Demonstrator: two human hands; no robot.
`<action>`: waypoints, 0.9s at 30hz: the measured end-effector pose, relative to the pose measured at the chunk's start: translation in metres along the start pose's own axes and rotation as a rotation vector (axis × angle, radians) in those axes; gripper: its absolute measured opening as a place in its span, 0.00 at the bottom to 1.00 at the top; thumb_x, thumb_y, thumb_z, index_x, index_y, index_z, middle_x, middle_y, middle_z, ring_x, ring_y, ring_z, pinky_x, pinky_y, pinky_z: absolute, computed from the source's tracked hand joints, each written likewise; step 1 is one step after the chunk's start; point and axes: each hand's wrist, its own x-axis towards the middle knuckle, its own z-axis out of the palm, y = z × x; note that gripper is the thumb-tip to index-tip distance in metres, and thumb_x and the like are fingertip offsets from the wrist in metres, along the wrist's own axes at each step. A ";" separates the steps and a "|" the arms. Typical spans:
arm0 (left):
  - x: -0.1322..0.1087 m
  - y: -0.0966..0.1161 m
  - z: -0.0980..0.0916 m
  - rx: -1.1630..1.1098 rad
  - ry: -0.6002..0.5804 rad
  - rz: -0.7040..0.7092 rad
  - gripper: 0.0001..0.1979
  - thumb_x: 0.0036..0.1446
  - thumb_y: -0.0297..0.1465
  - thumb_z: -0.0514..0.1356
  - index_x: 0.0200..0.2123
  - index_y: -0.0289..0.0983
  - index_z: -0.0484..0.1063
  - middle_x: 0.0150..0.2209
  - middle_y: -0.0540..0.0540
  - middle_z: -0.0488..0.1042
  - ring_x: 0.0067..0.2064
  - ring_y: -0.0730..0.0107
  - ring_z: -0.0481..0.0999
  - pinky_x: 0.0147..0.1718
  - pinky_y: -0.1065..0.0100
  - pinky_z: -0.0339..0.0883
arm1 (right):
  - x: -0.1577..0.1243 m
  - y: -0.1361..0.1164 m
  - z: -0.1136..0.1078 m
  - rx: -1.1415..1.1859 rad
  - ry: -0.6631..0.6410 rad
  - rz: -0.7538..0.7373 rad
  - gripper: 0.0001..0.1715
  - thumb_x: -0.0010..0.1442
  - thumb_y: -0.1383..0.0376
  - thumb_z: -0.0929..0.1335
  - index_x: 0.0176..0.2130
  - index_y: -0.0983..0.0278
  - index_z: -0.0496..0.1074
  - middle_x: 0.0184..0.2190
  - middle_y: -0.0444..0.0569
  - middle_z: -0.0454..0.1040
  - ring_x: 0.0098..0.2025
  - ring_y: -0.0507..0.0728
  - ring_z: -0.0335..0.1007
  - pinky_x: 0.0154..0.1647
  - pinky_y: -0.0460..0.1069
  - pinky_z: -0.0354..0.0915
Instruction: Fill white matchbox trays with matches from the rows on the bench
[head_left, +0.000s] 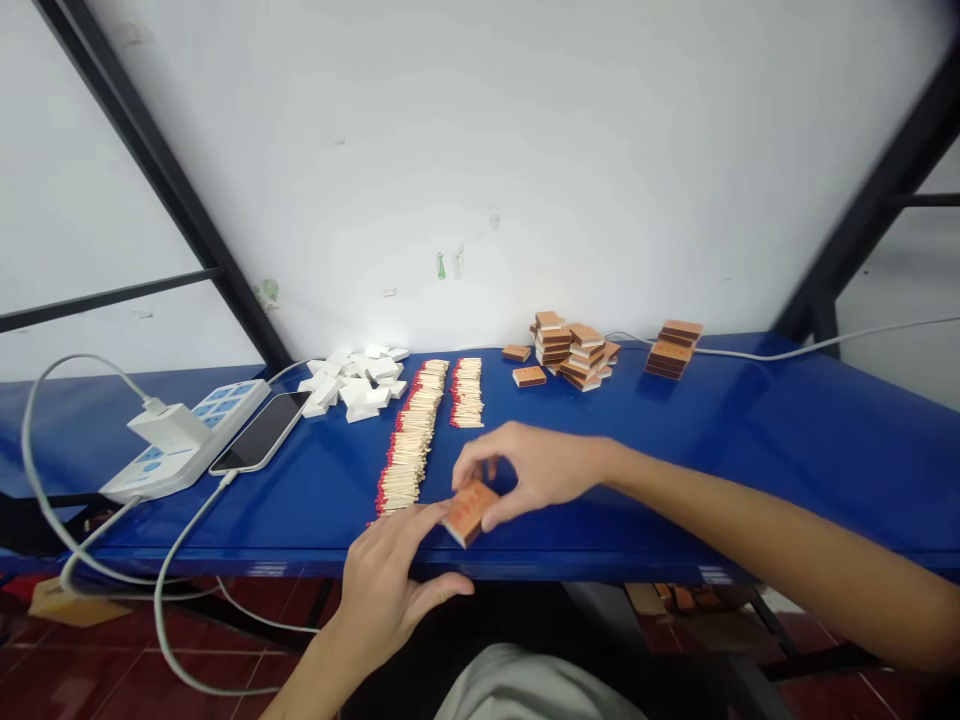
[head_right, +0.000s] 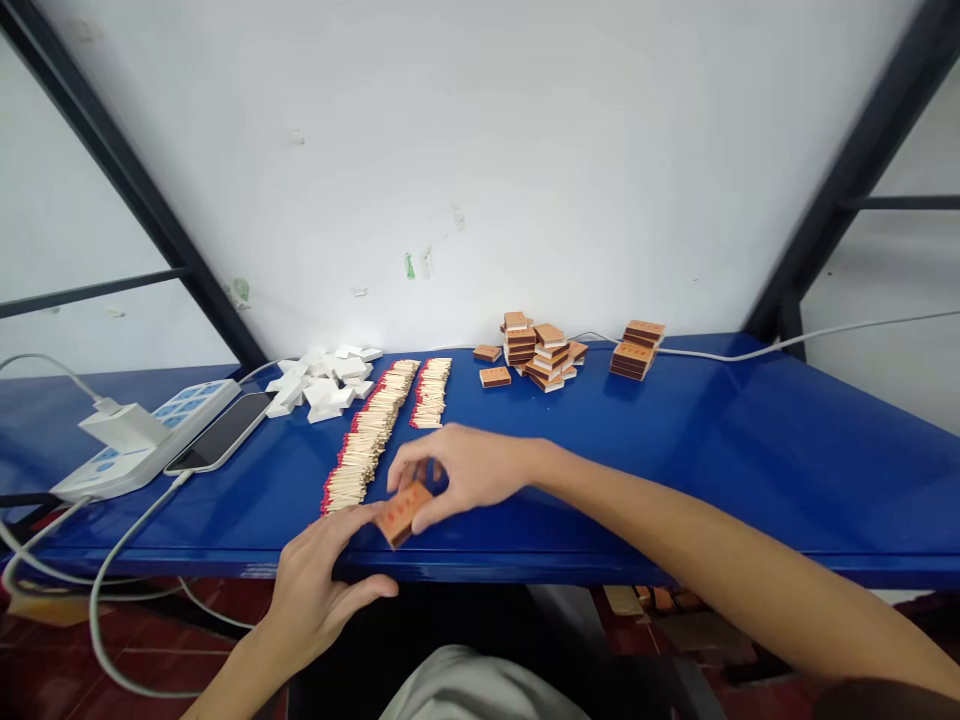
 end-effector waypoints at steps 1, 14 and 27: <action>-0.001 -0.001 0.000 0.002 -0.003 0.004 0.29 0.61 0.55 0.55 0.54 0.39 0.67 0.40 0.44 0.80 0.40 0.61 0.81 0.38 0.66 0.73 | -0.005 0.000 -0.013 -0.066 0.076 0.007 0.22 0.56 0.58 0.74 0.48 0.63 0.73 0.44 0.47 0.77 0.43 0.55 0.72 0.46 0.49 0.66; -0.006 -0.006 0.008 0.138 0.059 0.138 0.18 0.69 0.42 0.51 0.53 0.37 0.70 0.41 0.43 0.81 0.40 0.63 0.80 0.40 0.66 0.70 | -0.198 0.101 -0.131 -1.097 0.979 0.727 0.23 0.62 0.56 0.64 0.49 0.67 0.75 0.45 0.58 0.76 0.52 0.67 0.64 0.53 0.58 0.57; -0.015 -0.013 0.015 0.118 0.083 0.127 0.19 0.69 0.40 0.49 0.54 0.35 0.68 0.42 0.42 0.80 0.42 0.61 0.79 0.41 0.65 0.68 | -0.205 0.115 -0.134 -1.168 0.816 0.789 0.25 0.57 0.51 0.65 0.49 0.58 0.78 0.43 0.55 0.77 0.50 0.71 0.62 0.47 0.62 0.59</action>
